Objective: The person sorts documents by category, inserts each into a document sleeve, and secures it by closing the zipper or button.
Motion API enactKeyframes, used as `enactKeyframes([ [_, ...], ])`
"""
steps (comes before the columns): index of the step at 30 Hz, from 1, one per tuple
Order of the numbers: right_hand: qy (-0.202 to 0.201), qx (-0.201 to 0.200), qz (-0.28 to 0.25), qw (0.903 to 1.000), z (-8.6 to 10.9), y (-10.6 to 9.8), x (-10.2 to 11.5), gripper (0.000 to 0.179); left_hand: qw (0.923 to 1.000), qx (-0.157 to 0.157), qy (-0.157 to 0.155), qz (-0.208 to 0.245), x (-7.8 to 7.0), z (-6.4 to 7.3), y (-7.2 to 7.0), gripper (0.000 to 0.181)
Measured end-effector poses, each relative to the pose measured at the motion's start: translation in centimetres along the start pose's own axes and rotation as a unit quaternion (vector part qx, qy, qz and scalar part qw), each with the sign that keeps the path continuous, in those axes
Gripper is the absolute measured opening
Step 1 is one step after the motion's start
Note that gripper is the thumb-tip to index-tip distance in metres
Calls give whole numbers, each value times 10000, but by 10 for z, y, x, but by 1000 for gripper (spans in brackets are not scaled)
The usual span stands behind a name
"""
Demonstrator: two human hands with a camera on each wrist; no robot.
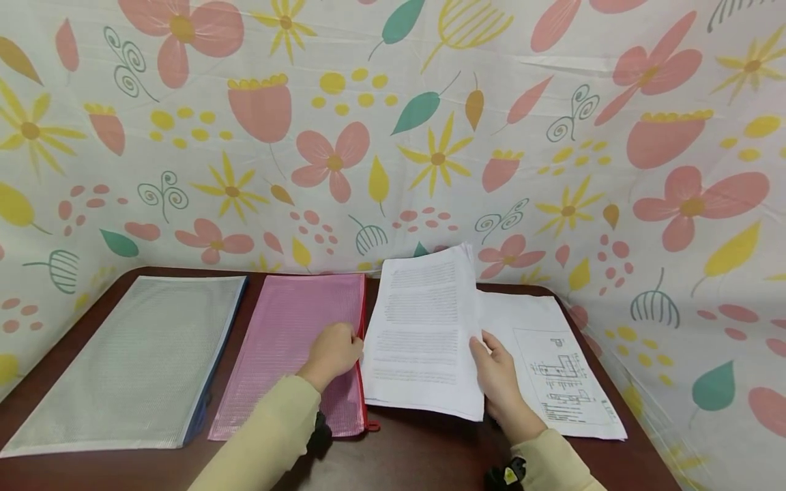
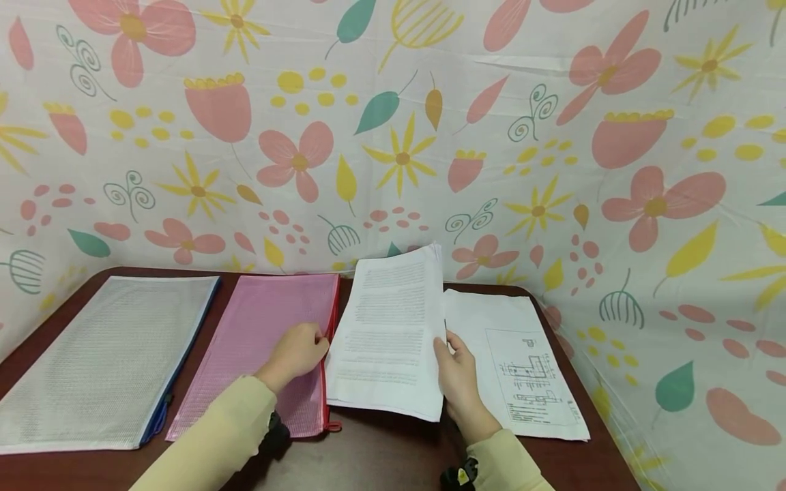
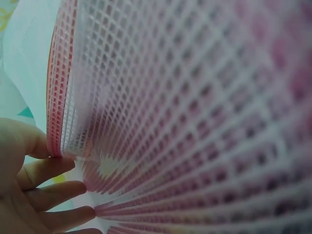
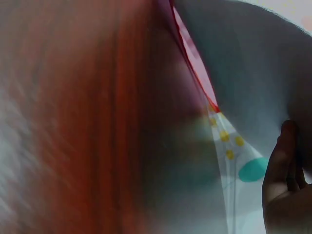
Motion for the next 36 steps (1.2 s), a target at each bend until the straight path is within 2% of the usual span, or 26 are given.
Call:
enactKeyframes([
  [9, 72, -75, -133, 9999, 2, 8, -6, 37, 9995, -173, -247, -6, -1, 1, -1, 34],
  [16, 91, -101, -17, 9999, 2, 8, -3, 38, 9994, -270, -217, 2, -2, 1, -3, 34],
  [22, 65, 48, -124, 9999, 2, 10, -1, 38, 9994, -258, -213, 125, -2, 0, -3, 33],
  [31, 173, 130, -15, 9998, 1, 14, -8, 44, 9992, -332, -172, 118, -5, 1, -2, 34],
  [36, 251, 170, 187, 9994, -1, 12, -9, 42, 9983, -548, -54, 211, -6, 2, -5, 33],
])
Point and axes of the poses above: each hand's wrist, its own z-axis away from the middle knuckle, its own y-axis out of the palm, x = y × z, the point moved 6 cm from there along -z, towards the middle knuckle, and after that the axes turned 3 degrees about y, right-handed, at the moved point
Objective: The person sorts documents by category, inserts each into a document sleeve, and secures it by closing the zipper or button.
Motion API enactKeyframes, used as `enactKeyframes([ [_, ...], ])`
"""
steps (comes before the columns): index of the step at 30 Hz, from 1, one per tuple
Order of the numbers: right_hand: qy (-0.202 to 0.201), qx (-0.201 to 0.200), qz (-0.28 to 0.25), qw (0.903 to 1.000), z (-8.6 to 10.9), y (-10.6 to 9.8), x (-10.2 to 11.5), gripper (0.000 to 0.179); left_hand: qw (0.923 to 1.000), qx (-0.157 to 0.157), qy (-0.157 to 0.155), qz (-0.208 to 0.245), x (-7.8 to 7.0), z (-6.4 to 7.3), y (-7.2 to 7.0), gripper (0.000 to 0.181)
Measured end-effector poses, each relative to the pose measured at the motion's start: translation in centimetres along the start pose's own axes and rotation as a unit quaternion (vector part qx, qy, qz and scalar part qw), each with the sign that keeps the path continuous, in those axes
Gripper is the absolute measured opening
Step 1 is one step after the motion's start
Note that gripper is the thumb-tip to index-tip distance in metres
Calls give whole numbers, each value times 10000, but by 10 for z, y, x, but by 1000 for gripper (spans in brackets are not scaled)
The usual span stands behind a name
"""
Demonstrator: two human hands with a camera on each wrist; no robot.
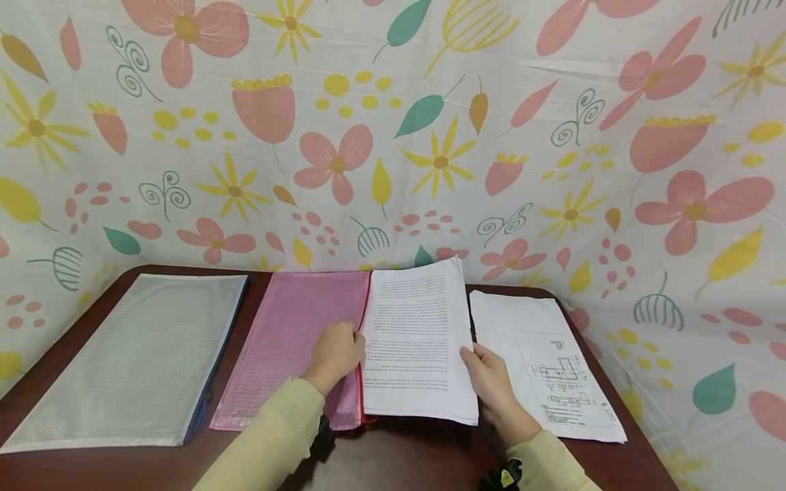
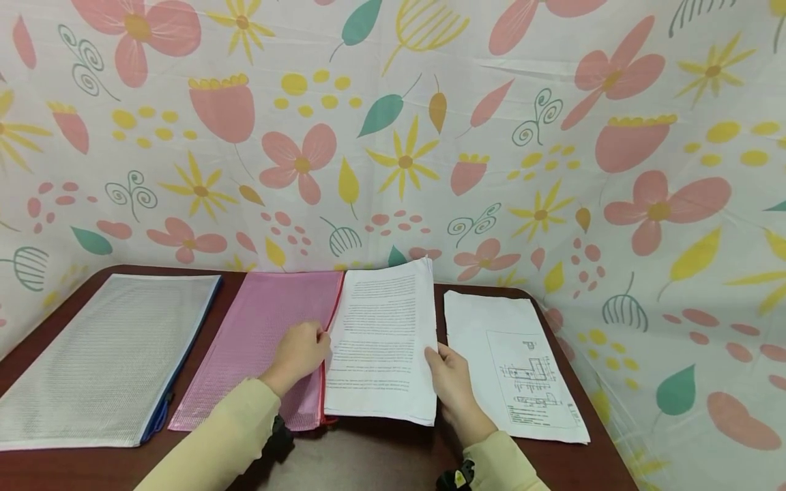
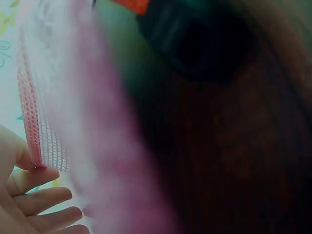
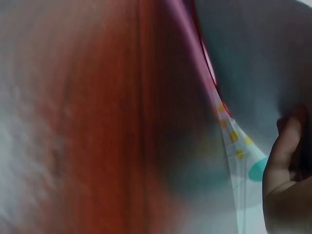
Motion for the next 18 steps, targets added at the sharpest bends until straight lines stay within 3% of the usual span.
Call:
enactKeyframes([
  [8, 123, 264, 321, 9991, -4, -1, 1, 42, 9996, -155, 154, -158, 2, 0, 3, 29],
  [18, 136, 545, -53, 9984, -5, 1, 1, 46, 9998, -39, 189, 6, 1, 2, 3, 25],
])
Point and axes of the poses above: each hand's wrist, its own z-axis away from the middle knuckle, its own y-axis out of the palm, x = y × z, the point moved 6 cm from there along -z, towards the middle knuckle, and after that the axes turned 3 degrees about y, right-handed, at the moved point
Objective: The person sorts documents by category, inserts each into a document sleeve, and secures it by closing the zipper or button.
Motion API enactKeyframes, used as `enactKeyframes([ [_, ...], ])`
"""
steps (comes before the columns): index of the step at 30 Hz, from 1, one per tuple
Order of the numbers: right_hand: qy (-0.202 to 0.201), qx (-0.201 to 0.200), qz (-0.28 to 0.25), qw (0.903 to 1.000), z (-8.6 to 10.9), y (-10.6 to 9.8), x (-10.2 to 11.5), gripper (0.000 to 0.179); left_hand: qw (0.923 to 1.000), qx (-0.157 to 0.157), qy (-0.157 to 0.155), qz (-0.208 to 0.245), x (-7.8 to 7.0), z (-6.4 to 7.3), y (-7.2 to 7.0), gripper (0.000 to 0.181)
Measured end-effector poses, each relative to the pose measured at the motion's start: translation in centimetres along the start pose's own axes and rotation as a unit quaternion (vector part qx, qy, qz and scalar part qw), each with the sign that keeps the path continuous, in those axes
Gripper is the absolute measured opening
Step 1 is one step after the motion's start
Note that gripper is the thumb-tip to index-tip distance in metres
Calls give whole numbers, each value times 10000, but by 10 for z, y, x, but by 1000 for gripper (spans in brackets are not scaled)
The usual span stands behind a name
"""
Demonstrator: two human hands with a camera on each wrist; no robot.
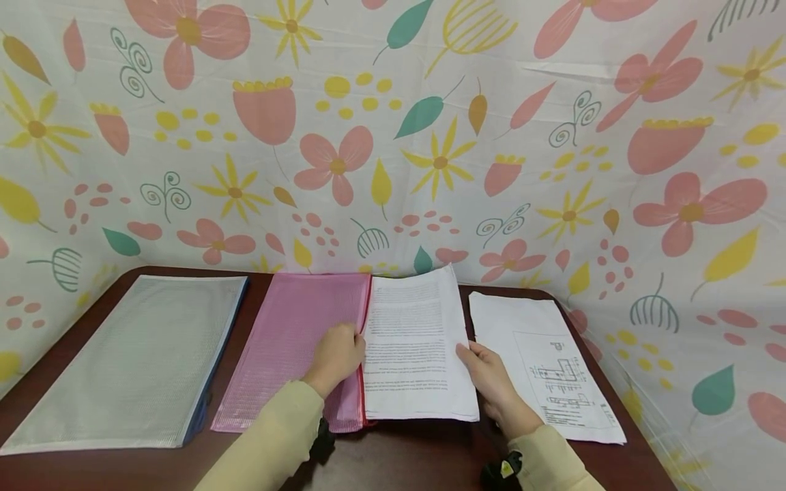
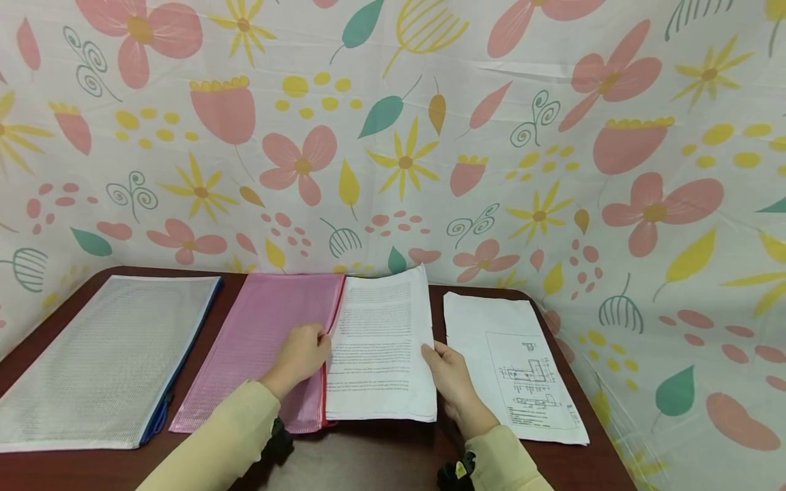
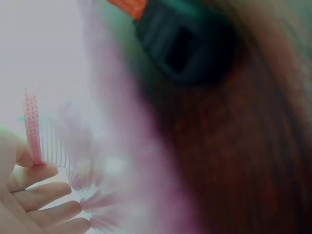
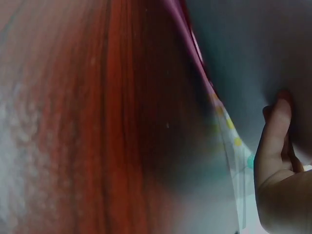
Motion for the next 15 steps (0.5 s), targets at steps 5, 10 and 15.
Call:
enactKeyframes([
  [5, 63, -118, 211, 9997, -4, -1, -4, 49, 10000, 49, 19, 70, 2, 1, 2, 27],
  [10, 141, -293, 190, 9993, -7, -4, -6, 45, 9999, 139, -55, 79, 5, 0, 5, 28],
  [15, 259, -241, -287, 9990, -7, -7, -3, 43, 9998, 182, -75, 8, 7, -1, 7, 26],
])
Point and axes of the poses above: each hand's wrist, its own z-axis away from the middle knuckle, its own y-axis out of the palm, x = y × z, the point moved 6 cm from there along -z, towards the middle knuckle, and after that the axes turned 3 degrees about y, right-handed, at the moved point
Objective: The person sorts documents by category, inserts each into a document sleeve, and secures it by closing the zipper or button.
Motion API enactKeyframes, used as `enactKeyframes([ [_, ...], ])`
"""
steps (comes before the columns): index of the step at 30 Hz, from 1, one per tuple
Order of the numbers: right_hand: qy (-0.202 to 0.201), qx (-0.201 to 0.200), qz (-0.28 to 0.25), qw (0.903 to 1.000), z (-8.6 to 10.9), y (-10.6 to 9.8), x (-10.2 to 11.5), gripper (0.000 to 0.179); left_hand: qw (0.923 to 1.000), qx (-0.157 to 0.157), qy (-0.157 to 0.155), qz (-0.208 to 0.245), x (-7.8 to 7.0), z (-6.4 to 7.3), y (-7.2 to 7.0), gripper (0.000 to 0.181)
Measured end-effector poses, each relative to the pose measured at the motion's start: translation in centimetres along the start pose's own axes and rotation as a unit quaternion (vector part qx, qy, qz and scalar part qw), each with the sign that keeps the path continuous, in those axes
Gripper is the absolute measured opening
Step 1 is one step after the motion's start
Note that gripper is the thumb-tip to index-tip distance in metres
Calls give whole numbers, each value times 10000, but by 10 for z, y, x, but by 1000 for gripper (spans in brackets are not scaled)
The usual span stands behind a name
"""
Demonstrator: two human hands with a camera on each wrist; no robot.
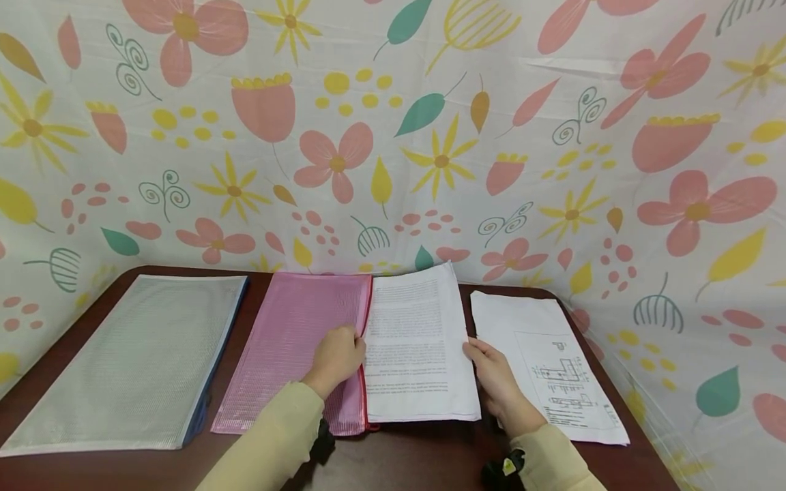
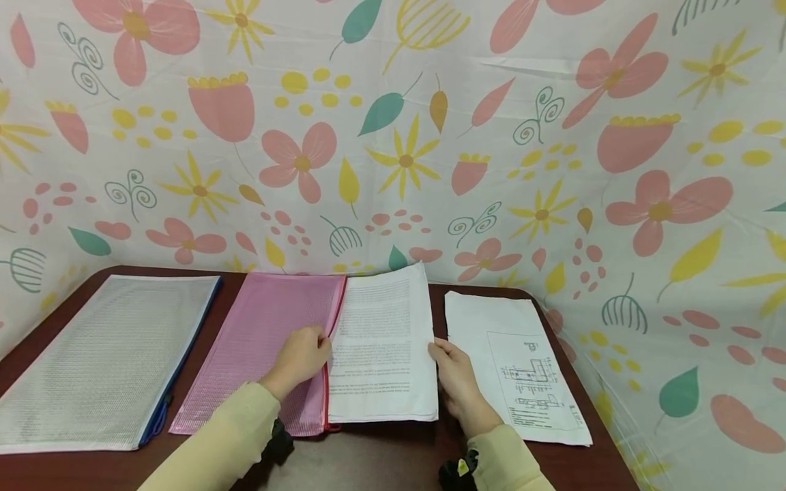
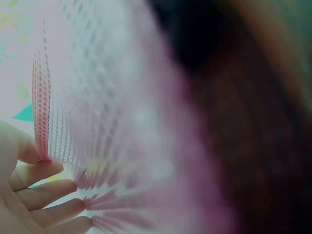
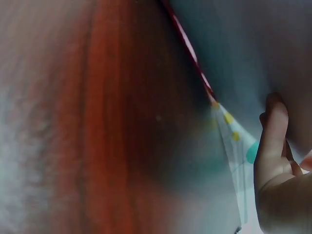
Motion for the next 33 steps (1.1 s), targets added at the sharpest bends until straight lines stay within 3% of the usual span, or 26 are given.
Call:
enactKeyframes([
  [11, 144, 324, -596, 9976, 1, -3, 10, 46, 9999, 78, -3, 99, 1, 0, 1, 23],
  [33, 96, 354, -741, 9966, -1, 4, 7, 46, 9998, -43, 159, 105, -10, 3, -6, 26],
])
Point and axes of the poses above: each hand's wrist, its own z-axis away from the middle knuckle, its own y-axis out of the palm, x = y × z, the point moved 6 cm from there along -z, towards the middle knuckle, and after that the axes turned 3 degrees about y, right-handed, at the moved point
